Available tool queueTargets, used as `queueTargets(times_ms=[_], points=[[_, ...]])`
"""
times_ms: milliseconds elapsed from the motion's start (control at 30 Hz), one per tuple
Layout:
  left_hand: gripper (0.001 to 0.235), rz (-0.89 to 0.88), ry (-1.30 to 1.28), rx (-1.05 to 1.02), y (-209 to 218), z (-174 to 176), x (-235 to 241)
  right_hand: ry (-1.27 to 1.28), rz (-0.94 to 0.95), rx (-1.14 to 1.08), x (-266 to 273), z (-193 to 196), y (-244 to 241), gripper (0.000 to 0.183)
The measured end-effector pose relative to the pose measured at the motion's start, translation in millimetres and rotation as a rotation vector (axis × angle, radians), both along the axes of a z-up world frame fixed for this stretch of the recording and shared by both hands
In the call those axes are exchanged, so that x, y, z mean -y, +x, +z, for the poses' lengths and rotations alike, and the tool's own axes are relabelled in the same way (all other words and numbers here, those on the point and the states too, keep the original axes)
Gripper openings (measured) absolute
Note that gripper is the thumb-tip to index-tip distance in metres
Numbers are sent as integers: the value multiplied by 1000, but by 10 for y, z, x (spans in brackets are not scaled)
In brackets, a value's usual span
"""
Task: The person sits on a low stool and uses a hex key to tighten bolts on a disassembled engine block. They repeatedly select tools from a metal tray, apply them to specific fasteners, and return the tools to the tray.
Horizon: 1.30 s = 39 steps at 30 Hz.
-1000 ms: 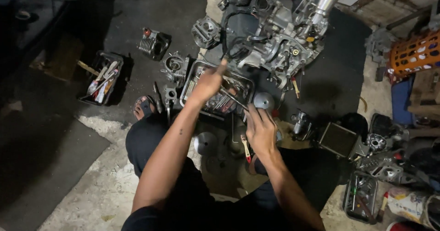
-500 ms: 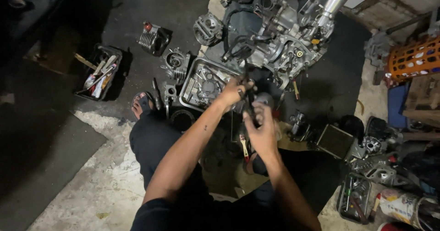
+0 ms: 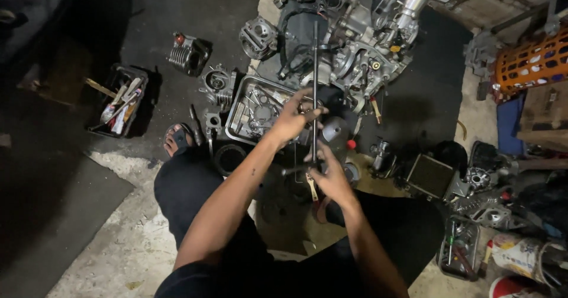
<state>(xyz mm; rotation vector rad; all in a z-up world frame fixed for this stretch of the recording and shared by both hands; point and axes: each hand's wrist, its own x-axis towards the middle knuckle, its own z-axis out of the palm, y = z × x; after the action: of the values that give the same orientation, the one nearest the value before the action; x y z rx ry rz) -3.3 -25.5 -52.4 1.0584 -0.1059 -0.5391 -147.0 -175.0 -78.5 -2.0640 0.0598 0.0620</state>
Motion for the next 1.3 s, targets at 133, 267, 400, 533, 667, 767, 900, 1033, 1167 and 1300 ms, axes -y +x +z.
queueTargets(times_ms=[133, 267, 400, 533, 667, 767, 900, 1033, 1167, 1300], points=[[41, -20, 7, 166, -68, 267, -52, -7, 68, -35, 105, -152, -13, 71], [30, 67, -8, 279, -151, 583, -126, -370, 81, 111, 11, -127, -12, 37], [27, 132, -20, 331, -150, 725, -199, -561, 56, 204, 182, -665, -86, 42], [27, 156, -49, 336, -179, 732, -254, -643, 45, 202, 243, -800, -108, 52], [27, 152, -94, 310, -165, 651, -270, -744, -7, 248, 168, -612, -100, 42], [27, 141, -92, 337, -200, 689, -264, -774, -27, 230, 154, -608, -100, 36], [28, 122, -77, 353, -219, 679, -279, -765, -37, 188, 187, -750, -97, 34], [26, 155, -69, 355, -177, 543, -226, -795, -42, 166, 165, -736, -107, 34], [27, 345, 87, 320, -224, 970, -360, -865, 2, 130, 115, -578, -123, 40], [30, 502, 147, 362, 51, 622, -458, -870, 76, 99, 28, -481, -128, 53]])
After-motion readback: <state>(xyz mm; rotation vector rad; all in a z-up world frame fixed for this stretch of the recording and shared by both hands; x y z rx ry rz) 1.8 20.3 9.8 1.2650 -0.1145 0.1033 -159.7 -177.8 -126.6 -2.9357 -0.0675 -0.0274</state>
